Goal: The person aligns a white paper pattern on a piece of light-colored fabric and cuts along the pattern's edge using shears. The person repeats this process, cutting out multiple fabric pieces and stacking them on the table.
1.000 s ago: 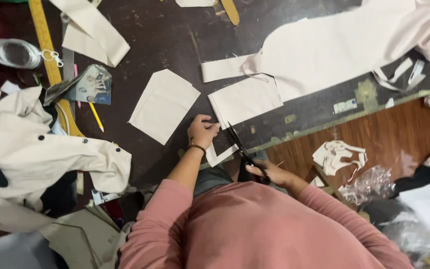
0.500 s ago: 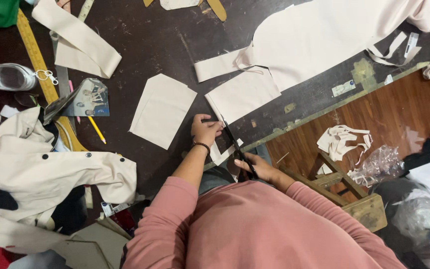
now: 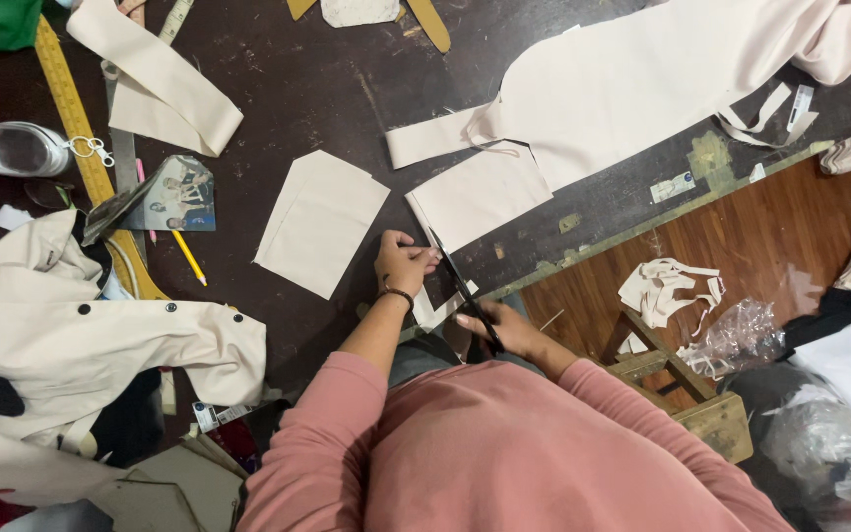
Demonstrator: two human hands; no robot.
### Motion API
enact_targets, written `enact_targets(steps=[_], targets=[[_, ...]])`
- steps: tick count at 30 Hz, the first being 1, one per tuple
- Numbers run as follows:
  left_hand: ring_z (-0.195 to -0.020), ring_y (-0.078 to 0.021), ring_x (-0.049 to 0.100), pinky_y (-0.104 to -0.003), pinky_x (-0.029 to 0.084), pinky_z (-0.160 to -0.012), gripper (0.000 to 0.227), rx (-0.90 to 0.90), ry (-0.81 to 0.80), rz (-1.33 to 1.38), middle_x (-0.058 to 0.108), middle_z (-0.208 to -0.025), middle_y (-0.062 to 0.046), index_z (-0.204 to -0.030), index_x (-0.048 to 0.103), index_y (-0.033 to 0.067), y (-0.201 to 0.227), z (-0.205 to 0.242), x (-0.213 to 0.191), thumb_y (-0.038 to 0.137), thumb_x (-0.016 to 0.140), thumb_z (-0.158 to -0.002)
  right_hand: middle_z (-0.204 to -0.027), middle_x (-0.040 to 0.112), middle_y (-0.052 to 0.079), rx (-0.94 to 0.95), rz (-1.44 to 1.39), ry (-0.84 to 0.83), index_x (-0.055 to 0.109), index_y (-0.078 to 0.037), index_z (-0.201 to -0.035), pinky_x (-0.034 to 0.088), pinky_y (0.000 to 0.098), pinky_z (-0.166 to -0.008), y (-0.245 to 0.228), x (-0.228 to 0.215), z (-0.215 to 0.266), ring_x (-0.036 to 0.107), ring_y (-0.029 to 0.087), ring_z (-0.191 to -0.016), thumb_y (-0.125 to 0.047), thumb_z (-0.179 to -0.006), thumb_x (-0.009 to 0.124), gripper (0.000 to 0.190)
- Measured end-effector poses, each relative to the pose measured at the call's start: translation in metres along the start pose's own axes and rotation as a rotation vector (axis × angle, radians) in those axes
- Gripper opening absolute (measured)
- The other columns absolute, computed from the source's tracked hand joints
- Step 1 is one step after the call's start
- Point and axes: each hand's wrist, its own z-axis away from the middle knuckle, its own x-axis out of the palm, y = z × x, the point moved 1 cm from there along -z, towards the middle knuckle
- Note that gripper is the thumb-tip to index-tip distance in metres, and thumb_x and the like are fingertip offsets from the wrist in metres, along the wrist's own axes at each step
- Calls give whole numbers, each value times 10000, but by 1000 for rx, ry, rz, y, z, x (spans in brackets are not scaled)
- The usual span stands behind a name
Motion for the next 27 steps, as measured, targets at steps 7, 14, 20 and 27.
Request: enact_targets(steps=[7,14,20,27], targets=[[-813,-242,777,-236,659,-780,419,-5,-32,-32,765,-1056,-182,-1191,395,31,-2,-3,-3,100,727,-944,-609,698,138,-30,143,32,661,-93,-824,555,385,-706,15,-1,-19,750,323,-726,-671,-827,718,580],[-838,-237,778,-231,656,-798,417,-19,-73,-65,760,-1082,-188,-1191,375,18,8,2,-15,94,712,-957,-566,680,108,10,-21,-2,638,-106,-811,547,266,-504,-12,-7,-25,707,213,-500,-613,-819,761,523],[-810,-216,779,-212,653,-774,409,-24,-69,-108,776,-1049,-140,-1177,383,42,5,-4,-15,116,718,-953,-545,655,138,10,-53,18,625,-72,-787,531,255,-449,-20,-6,-24,687,215,-459,-522,-829,801,485],[-806,-247,775,-232,665,-762,385,-16,-88,-88,764,-1071,-178,-1167,384,24,0,-7,-11,57,697,-946,-555,665,147,-14,-47,21,637,-70,-801,556,291,-465,-44,-11,-37,695,234,-466,-568,-837,772,516]])
